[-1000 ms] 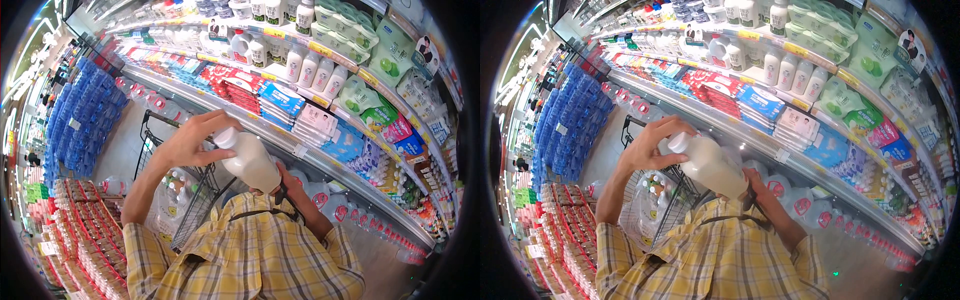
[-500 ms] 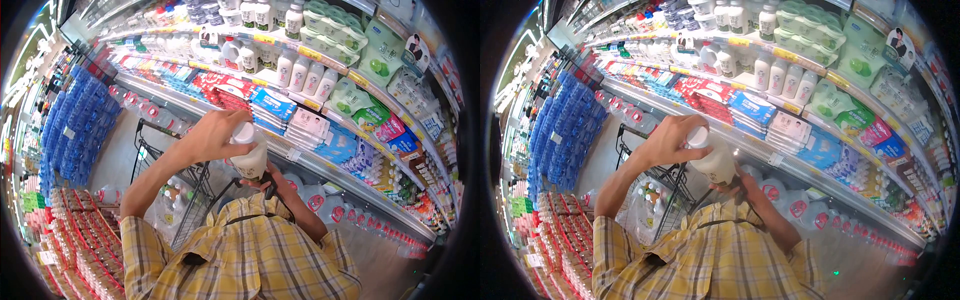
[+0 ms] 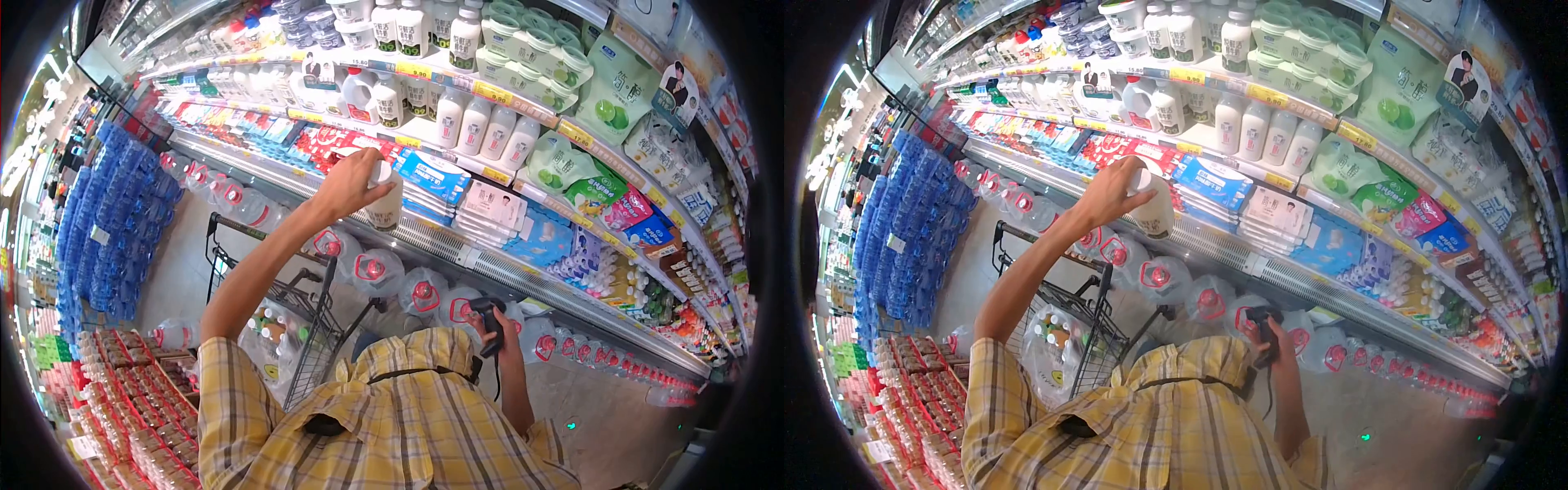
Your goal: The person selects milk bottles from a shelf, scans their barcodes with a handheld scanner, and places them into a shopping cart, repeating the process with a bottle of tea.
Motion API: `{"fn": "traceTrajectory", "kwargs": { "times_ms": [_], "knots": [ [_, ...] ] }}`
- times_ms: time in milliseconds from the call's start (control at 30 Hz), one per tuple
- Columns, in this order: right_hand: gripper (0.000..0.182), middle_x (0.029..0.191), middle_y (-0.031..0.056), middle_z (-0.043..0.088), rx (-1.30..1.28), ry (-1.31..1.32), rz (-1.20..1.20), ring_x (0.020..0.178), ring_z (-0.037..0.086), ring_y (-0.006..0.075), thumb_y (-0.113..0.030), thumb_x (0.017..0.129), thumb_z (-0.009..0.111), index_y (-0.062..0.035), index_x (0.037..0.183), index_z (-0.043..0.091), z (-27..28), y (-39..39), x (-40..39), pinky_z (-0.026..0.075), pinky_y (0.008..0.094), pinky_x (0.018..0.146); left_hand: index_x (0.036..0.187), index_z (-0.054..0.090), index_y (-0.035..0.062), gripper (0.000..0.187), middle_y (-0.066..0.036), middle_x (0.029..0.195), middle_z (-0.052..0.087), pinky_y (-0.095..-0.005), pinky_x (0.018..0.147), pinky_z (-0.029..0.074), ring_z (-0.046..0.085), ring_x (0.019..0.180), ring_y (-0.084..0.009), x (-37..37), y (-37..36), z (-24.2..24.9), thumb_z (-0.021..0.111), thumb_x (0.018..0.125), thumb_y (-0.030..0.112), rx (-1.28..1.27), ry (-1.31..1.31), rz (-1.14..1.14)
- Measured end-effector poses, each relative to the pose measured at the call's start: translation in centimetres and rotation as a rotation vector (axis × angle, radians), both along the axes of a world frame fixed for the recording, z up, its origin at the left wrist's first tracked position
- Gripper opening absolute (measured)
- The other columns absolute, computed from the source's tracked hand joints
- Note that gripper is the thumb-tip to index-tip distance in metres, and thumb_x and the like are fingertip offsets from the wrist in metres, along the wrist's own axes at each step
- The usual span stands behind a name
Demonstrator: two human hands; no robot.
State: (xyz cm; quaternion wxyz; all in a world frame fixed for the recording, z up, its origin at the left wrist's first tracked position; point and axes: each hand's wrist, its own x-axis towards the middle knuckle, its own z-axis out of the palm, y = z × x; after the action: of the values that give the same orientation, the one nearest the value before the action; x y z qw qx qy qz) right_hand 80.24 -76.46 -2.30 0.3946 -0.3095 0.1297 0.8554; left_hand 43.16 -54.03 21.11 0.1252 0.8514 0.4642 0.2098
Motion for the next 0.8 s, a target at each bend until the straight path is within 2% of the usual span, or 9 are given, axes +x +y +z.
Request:
{"fn": "traceTrajectory", "kwargs": {
  "times_ms": [67,200,300,333,400,467,600,733,800],
  "knots": [
    [0.048,0.122,0.0302,0.046,0.04,-0.126,-0.151,0.09,0.064,0.0233,-0.029,0.087,0.061,0.006,0.115,0.043,-0.8,-2.1,1.1,0.048,0.0178,0.046,0.102,0.048,-0.0013,0.044,-0.021,0.09,0.058,-0.0436,0.073,0.047,0.058,0.084,-0.0369,-0.1,3.0,-2.5,0.067,0.078,0.031,0.079,-0.004,0.014],
    [0.046,0.123,0.0311,0.045,-0.029,-0.197,-0.269,0.088,0.064,0.02,-0.029,0.087,0.061,0.0039,0.114,0.044,-1.1,-5.6,2.5,0.048,0.0178,0.047,0.103,0.047,-0.0023,0.045,-0.022,0.088,0.057,-0.0443,0.075,0.046,0.057,0.084,-0.0376,0.3,8.7,-5.4,0.067,0.079,0.029,0.162,-0.039,0.002],
    [0.044,0.123,0.0307,0.046,-0.05,-0.254,-0.325,0.086,0.064,0.0187,-0.028,0.087,0.06,0.0025,0.114,0.044,0.6,-7.4,2.5,0.048,0.0176,0.047,0.105,0.046,-0.0023,0.044,-0.023,0.094,0.055,-0.0442,0.08,0.045,0.055,0.09,-0.0377,0.9,13.4,-7.9,0.066,0.079,0.027,0.178,-0.084,0.007],
    [0.043,0.123,0.0314,0.046,-0.061,-0.289,-0.353,0.086,0.064,0.0189,-0.029,0.087,0.06,0.0031,0.113,0.045,1.2,-8.0,2.3,0.048,0.0175,0.047,0.106,0.046,-0.0023,0.044,-0.023,0.096,0.054,-0.0442,0.081,0.044,0.053,0.093,-0.0378,1.3,14.6,-7.9,0.066,0.079,0.026,0.219,-0.103,0.005],
    [0.043,0.123,0.0321,0.046,-0.063,-0.327,-0.386,0.085,0.064,0.0192,-0.029,0.087,0.059,0.0037,0.111,0.046,1.1,-9.1,2.3,0.048,0.0174,0.047,0.108,0.045,-0.002,0.044,-0.023,0.097,0.053,-0.0443,0.083,0.042,0.051,0.096,-0.038,2.1,17.1,-8.3,0.066,0.078,0.023,0.145,-0.093,0.014],
    [0.043,0.123,0.0335,0.045,-0.133,-0.351,-0.414,0.083,0.064,0.0197,-0.031,0.087,0.058,0.0054,0.108,0.048,0.2,-10.5,2.3,0.049,0.0174,0.047,0.102,0.044,-0.0026,0.043,-0.023,0.091,0.051,-0.0449,0.079,0.041,0.05,0.09,-0.0389,2.6,19.7,-9.5,0.068,0.077,0.023,0.273,-0.127,-0.001],
    [0.045,0.123,0.0344,0.045,-0.253,-0.337,-0.453,0.084,0.064,0.0212,-0.033,0.087,0.058,0.0065,0.105,0.049,-0.8,-13.0,1.5,0.048,0.0175,0.046,0.102,0.045,-0.0017,0.041,-0.021,0.092,0.05,-0.0441,0.08,0.041,0.049,0.09,-0.0378,4.0,22.6,-9.5,0.069,0.076,0.02,0.251,-0.127,0.055],
    [0.046,0.124,0.0347,0.045,-0.283,-0.324,-0.511,0.091,0.064,0.0257,-0.033,0.086,0.06,0.0065,0.106,0.048,-0.8,-14.1,-0.2,0.048,0.0178,0.045,0.102,0.044,-0.0012,0.041,-0.02,0.092,0.05,-0.0444,0.079,0.041,0.049,0.088,-0.0378,4.8,25.3,-10.9,0.069,0.075,0.017,0.352,-0.194,0.021],
    [0.045,0.125,0.0349,0.043,-0.272,-0.398,-0.535,0.095,0.063,0.0273,-0.032,0.085,0.061,0.0061,0.106,0.048,-1.8,-15.2,-0.5,0.048,0.0177,0.044,0.102,0.043,-0.0011,0.041,-0.02,0.091,0.049,-0.0444,0.077,0.041,0.048,0.086,-0.0379,5.1,26.6,-11.5,0.069,0.075,0.016,0.366,-0.173,0.045]
  ]
}}
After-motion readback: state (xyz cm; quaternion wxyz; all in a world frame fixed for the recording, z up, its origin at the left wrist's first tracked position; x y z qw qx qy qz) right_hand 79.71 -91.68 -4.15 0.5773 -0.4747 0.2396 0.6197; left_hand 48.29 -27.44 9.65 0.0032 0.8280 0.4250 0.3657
